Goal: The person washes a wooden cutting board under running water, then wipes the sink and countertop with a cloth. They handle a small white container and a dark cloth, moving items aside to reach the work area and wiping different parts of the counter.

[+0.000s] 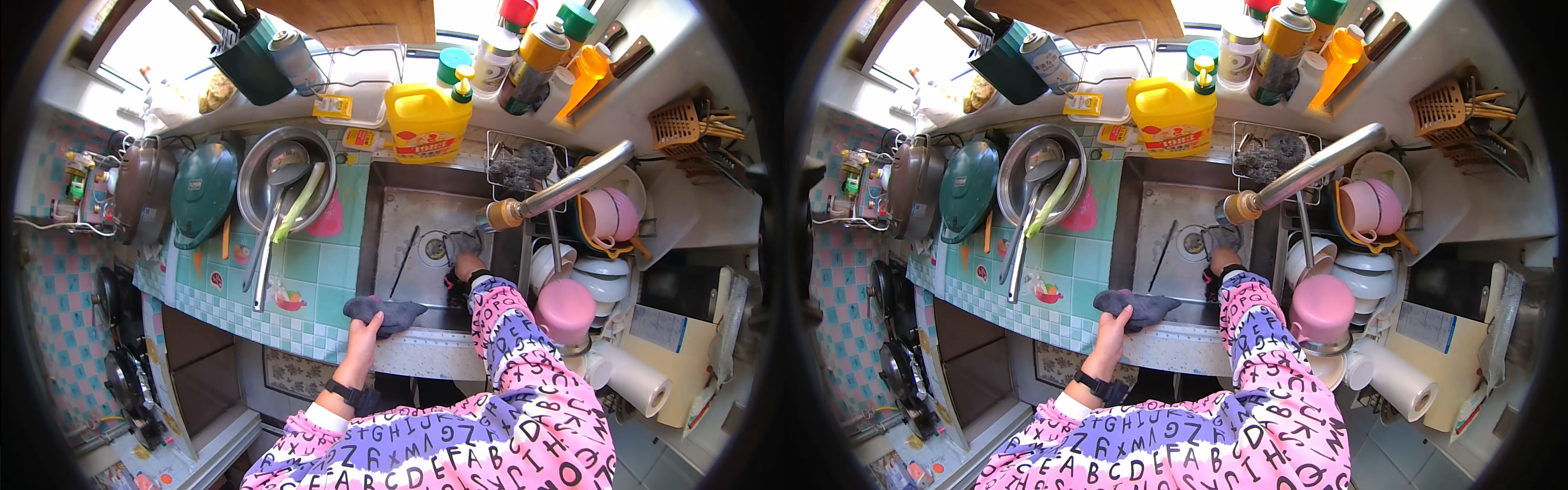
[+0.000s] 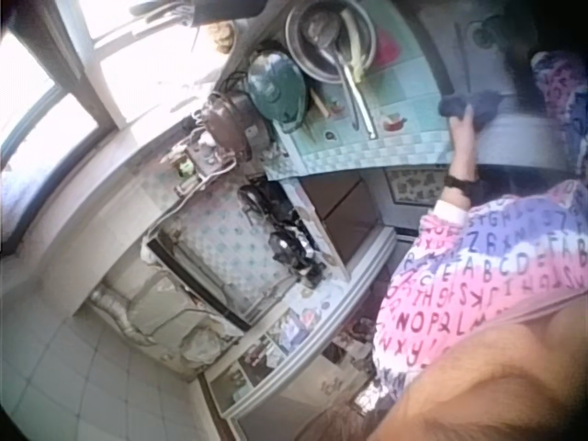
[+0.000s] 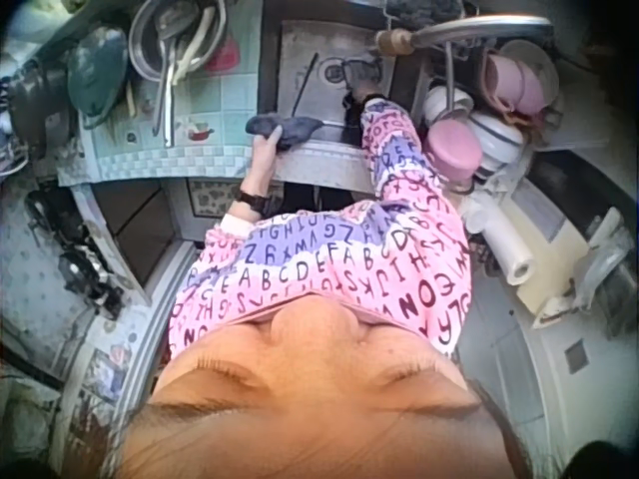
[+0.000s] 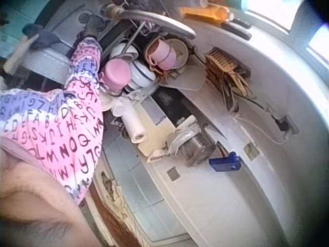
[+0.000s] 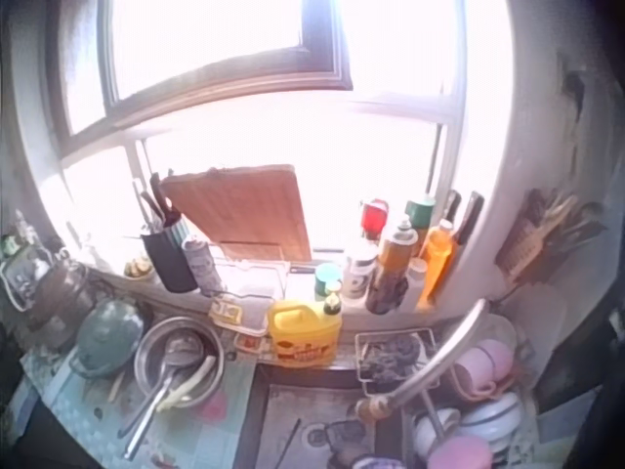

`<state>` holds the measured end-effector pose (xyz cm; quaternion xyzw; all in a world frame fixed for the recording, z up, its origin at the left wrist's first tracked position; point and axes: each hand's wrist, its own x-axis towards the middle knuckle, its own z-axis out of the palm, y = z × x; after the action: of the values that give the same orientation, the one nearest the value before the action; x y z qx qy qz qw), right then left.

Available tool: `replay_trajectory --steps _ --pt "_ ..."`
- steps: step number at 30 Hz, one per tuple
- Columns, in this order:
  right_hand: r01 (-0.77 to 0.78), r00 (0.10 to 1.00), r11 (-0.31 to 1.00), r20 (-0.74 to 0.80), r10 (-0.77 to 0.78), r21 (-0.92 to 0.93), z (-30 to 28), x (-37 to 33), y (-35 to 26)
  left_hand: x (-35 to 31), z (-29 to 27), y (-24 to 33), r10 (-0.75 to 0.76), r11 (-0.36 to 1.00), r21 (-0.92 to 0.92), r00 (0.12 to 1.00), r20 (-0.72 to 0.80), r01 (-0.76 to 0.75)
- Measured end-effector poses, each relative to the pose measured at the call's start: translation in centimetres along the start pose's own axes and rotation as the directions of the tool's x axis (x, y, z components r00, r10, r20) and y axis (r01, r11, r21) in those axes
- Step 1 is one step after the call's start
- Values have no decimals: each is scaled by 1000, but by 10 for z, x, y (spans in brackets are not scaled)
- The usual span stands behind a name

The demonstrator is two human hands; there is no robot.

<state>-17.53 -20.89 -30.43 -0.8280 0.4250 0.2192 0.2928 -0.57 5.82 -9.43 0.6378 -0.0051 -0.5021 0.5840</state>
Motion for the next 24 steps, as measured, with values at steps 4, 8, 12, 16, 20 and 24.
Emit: replay_trajectory --steps 4,8,12,16,20,24 --pt "136 969 989 -214 -120 61 10 28 -33 2 -14 6 63 997 47 998 -13 -63" --pt "127 964 988 -225 -144 -88 23 48 -55 13 -28 13 2 998 60 999 -51 1" --pt "79 951 958 -268 -156 -276 34 58 -58 24 -32 7 27 998 52 999 -45 -24" --pt "150 908 900 -304 -290 -409 39 65 -52 28 -39 -1 -14 997 71 998 -66 19" --pt "176 802 871 -446 -397 -458 40 70 -51 31 -42 -3 -23 998 54 998 -57 26" --pt "132 856 914 -422 -300 -383 42 75 -54 32 -43 -3 -15 999 52 999 -34 16"
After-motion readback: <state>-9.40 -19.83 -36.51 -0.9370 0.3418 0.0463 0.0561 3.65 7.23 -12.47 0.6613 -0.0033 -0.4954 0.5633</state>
